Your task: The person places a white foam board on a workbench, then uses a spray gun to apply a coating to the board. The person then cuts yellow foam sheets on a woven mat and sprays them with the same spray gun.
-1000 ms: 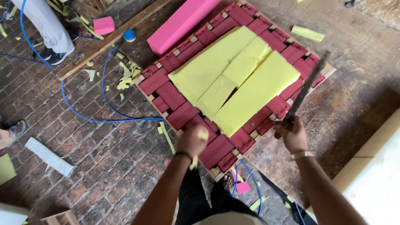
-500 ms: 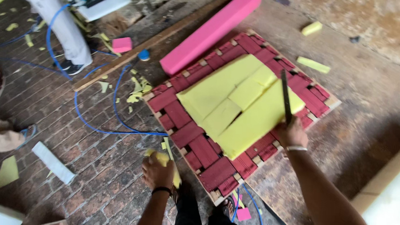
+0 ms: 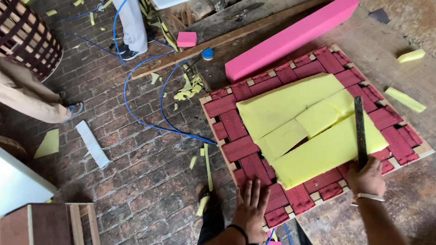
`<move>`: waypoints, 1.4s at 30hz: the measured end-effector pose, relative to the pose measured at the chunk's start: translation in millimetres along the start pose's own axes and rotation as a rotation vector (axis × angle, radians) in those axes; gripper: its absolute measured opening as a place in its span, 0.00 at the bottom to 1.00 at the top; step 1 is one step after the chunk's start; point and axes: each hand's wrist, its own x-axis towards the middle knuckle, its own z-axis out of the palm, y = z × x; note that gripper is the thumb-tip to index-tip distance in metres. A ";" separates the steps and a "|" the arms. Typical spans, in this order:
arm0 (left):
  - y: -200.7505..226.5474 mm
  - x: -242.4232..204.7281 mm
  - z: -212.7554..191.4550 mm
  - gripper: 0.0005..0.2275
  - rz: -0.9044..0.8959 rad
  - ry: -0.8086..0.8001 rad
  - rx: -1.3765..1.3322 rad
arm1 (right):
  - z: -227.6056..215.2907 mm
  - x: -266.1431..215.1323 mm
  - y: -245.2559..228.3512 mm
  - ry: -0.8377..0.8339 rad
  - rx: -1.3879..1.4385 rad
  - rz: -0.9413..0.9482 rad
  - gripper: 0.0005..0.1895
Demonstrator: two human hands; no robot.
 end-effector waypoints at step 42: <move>-347.8 96.5 -340.3 0.43 -0.523 1.216 -0.182 | 39.1 -135.4 -76.4 0.222 0.130 -0.002 0.12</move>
